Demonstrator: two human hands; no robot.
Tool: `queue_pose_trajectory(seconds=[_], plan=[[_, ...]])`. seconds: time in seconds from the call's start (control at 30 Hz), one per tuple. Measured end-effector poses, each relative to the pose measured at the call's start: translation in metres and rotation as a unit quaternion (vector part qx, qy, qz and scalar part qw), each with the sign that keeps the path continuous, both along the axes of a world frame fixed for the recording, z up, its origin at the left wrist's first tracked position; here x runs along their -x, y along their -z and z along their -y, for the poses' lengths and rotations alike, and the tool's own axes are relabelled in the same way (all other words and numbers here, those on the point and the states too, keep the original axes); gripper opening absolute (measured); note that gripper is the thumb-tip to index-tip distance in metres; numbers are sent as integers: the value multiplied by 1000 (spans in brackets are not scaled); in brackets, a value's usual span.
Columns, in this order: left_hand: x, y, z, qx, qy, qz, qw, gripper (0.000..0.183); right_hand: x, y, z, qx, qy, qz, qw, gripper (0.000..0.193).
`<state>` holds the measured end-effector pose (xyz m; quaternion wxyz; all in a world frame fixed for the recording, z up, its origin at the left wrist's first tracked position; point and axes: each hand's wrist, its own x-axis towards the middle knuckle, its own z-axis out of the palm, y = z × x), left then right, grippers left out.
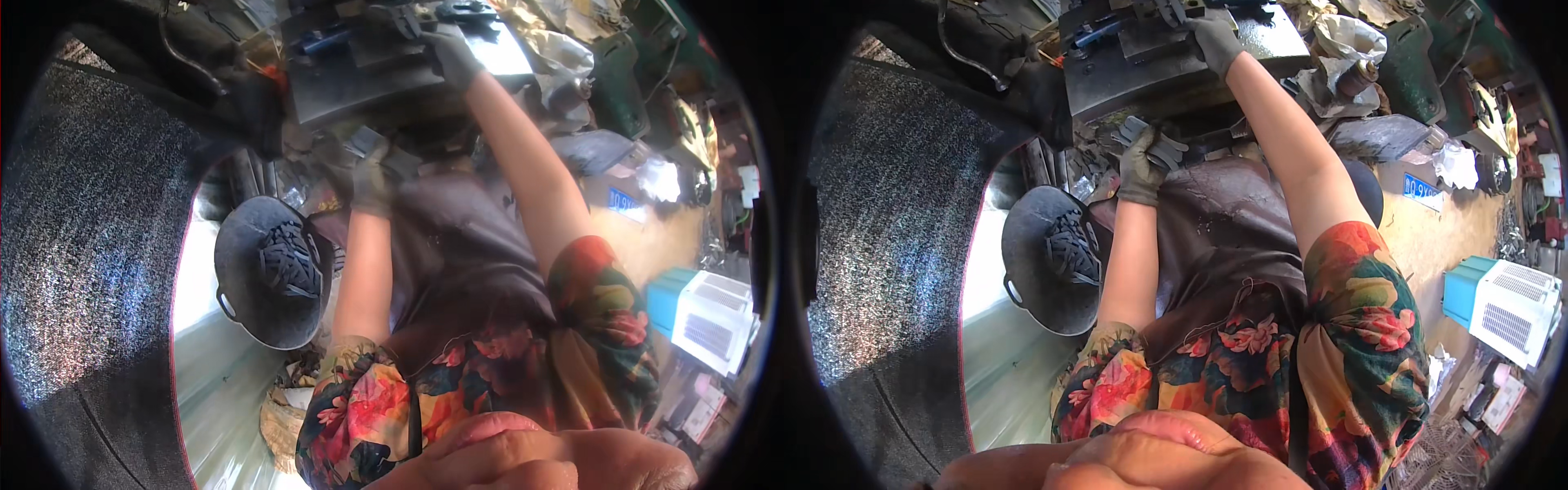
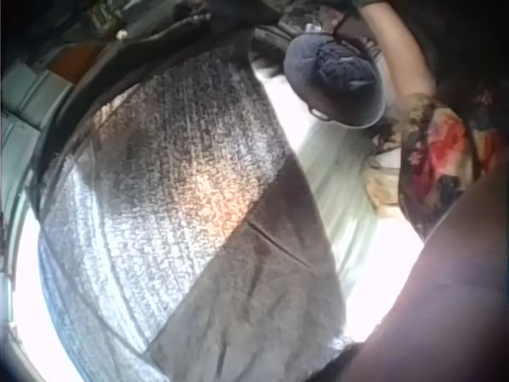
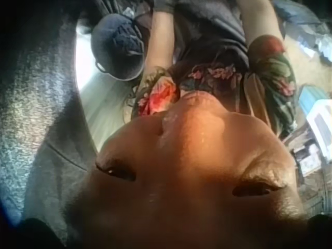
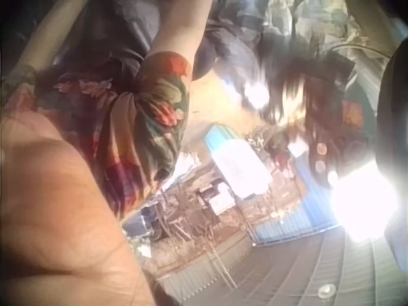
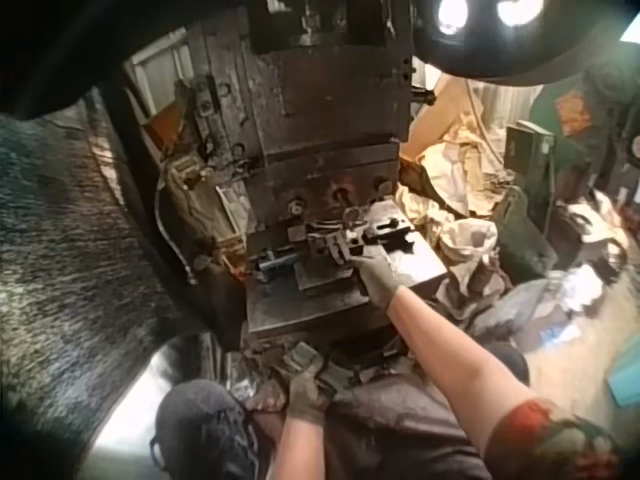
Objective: Manually loading and processing small metal pieces using a mechanical press machine.
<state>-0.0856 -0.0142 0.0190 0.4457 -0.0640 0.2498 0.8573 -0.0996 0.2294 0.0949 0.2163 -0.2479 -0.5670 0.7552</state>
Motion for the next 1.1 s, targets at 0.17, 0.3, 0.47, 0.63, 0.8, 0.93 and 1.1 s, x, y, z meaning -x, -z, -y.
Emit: queue_pose_trajectory(seconds=[0.17, 0.3, 0.47, 0.63, 0.8, 0.93, 1.1], plan=[[4, 10, 1, -7, 2, 0, 1000, 18, 17, -12, 4, 30, 12, -39, 999, 14], [0, 11, -12, -41, 29, -6, 999, 17, 19, 8, -37, 51, 37, -46, 997, 14], [6, 13, 3, -50, 10, -3, 999, 21, -25, 8, -6, 41, -20, -43, 998, 29], [-2, 2, -5, -70, 4, -14, 997, 28, -129, 14, 28, 10, -7, 0, 1000, 31], [-1, 11, -11, -96, 3, -44, 994, 27, -161, 30, 44, 130, -8, 41, 991, 29], [-2, 12, -11, -68, -8, -32, 997, 27, -168, 35, 45, 180, -8, 36, 983, 29], [2, 14, -14, -94, -8, -44, 995, 26, -162, 19, 50, 132, 3, 48, 990, 26]])
